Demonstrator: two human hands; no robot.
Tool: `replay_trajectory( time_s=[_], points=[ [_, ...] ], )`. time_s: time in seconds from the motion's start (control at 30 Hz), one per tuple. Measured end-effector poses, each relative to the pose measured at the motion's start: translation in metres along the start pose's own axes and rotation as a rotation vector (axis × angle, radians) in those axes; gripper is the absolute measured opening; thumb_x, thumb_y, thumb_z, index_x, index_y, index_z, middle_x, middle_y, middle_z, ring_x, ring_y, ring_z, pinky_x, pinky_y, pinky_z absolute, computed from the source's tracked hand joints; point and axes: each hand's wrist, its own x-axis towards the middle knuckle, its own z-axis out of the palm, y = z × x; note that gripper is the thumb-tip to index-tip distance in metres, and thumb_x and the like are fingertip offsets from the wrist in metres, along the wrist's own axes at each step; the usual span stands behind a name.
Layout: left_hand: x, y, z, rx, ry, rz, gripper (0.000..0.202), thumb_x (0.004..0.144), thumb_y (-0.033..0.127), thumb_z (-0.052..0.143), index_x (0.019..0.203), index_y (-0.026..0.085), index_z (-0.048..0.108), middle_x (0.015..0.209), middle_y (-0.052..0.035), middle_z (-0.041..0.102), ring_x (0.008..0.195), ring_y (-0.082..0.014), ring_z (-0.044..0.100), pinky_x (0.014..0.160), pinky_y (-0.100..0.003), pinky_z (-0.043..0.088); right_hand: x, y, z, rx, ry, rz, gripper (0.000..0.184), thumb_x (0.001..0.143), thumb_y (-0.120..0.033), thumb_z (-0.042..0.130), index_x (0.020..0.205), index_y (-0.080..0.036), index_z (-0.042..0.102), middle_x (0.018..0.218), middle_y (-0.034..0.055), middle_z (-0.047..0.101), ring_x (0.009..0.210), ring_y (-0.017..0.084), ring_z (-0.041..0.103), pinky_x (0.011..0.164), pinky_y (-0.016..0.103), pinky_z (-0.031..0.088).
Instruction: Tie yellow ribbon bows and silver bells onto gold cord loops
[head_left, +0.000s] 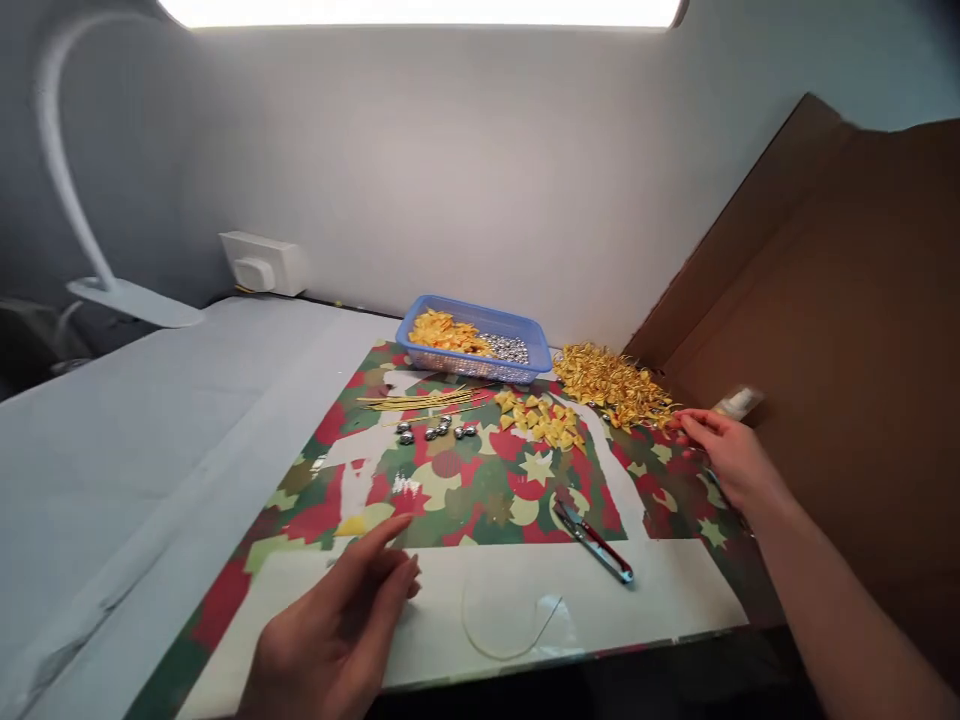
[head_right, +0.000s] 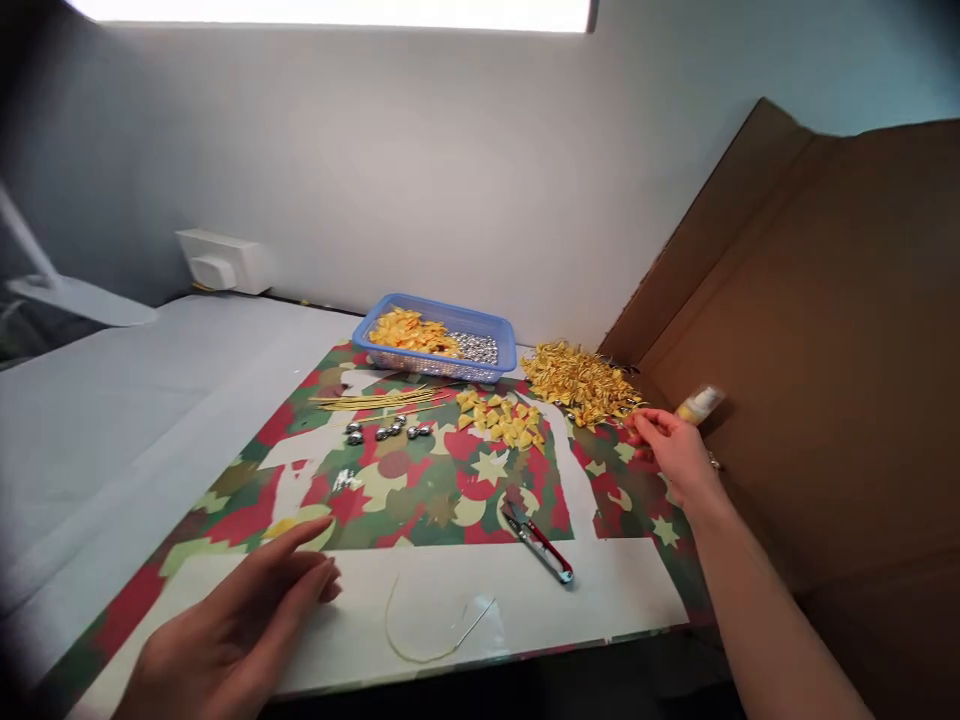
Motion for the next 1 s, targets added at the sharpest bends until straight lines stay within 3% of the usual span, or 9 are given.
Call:
replay_trajectory(
  time_s=[0.07,0.13,0.23,0.33,0.5,0.63,0.73,0.87,1.0],
  points=[
    [0.004,0.014,-0.007,-0.020,-0.098,-0.037,0.027,0.087,0.043,0.068,0.109,0.028,0.073,0.081,0.0028,0.082,0.073,-0.0203,0.080,0.067,-0.022,0.063,-0.037,-0.002,0.007,-0.093,-0.140,-0.039,0.020,0.093,-0.033,0.070,0.103,-0.015,0.068,0.091,0.0016,0.069,0.070,0.012,0.063,0.063,0.027,0.054],
    [0.007,0.022,-0.011,-0.033,-0.147,-0.066,0.023,0.087,0.041,0.068,0.103,0.026,0.075,0.083,0.0012,0.082,0.075,-0.0216,0.079,0.067,-0.023,0.062,-0.075,-0.002,0.016,-0.160,-0.283,-0.104,0.020,0.086,-0.036,0.076,0.091,-0.018,0.073,0.073,-0.0016,0.065,0.058,0.011,0.056,0.054,0.023,0.047],
    [0.009,0.029,-0.013,-0.032,-0.180,-0.015,0.014,0.087,0.037,0.069,0.094,0.027,0.076,0.087,0.0002,0.080,0.077,-0.0209,0.076,0.069,-0.024,0.059,-0.126,0.003,0.035,-0.258,-0.498,-0.212,0.014,0.085,-0.035,0.073,0.086,-0.021,0.077,0.079,0.0012,0.070,0.071,0.016,0.063,0.064,0.025,0.049],
    [0.008,0.035,-0.012,-0.058,-0.306,0.113,0.008,0.089,0.031,0.067,0.089,0.027,0.074,0.092,-0.0010,0.075,0.078,-0.0193,0.071,0.069,-0.025,0.055,-0.158,0.013,0.054,-0.331,-0.669,-0.312,0.012,0.087,-0.022,0.066,0.090,-0.024,0.077,0.091,0.0025,0.069,0.076,0.016,0.065,0.071,0.027,0.050],
    [0.003,0.041,0.000,0.044,-0.560,0.290,0.021,0.084,0.012,0.061,0.093,0.027,0.072,0.108,-0.0033,0.069,0.077,-0.0171,0.068,0.072,-0.026,0.053,-0.173,0.029,0.072,-0.426,-0.702,-0.419,0.019,0.089,-0.009,0.055,0.085,-0.023,0.067,0.093,0.0031,0.059,0.078,0.017,0.057,0.071,0.030,0.045],
    [0.003,0.047,0.011,0.124,-0.617,0.313,0.018,0.084,0.012,0.056,0.073,0.024,0.065,0.109,-0.0038,0.067,0.066,-0.0149,0.062,0.063,-0.028,0.048,-0.174,0.029,0.076,-0.439,-0.706,-0.468,0.019,0.090,-0.007,0.052,0.078,-0.022,0.054,0.091,0.0017,0.055,0.078,0.016,0.054,0.071,0.030,0.044],
    [0.006,0.054,0.012,0.149,-0.661,0.316,0.022,0.089,0.013,0.047,0.072,0.023,0.057,0.098,-0.0040,0.068,0.066,-0.0164,0.062,0.061,-0.028,0.047,-0.176,0.025,0.077,-0.393,-0.703,-0.508,0.019,0.094,-0.007,0.045,0.084,-0.023,0.047,0.095,0.0020,0.057,0.082,0.016,0.056,0.074,0.029,0.046],
    [0.008,0.061,0.008,0.153,-0.696,0.295,0.019,0.093,0.015,0.043,0.080,0.024,0.054,0.086,-0.0012,0.066,0.068,-0.0177,0.061,0.064,-0.027,0.048,-0.178,0.027,0.078,-0.373,-0.682,-0.552,0.016,0.095,-0.009,0.049,0.094,-0.024,0.054,0.099,0.0028,0.059,0.090,0.019,0.057,0.082,0.033,0.046],
    [0.009,0.063,0.006,0.155,-0.703,0.264,0.013,0.086,0.013,0.053,0.078,0.024,0.056,0.094,-0.0004,0.065,0.067,-0.0159,0.059,0.064,-0.027,0.046,-0.179,0.038,0.082,-0.420,-0.680,-0.565,0.018,0.088,-0.006,0.058,0.078,-0.021,0.056,0.087,0.0028,0.058,0.085,0.022,0.055,0.077,0.035,0.044]
  ],
)
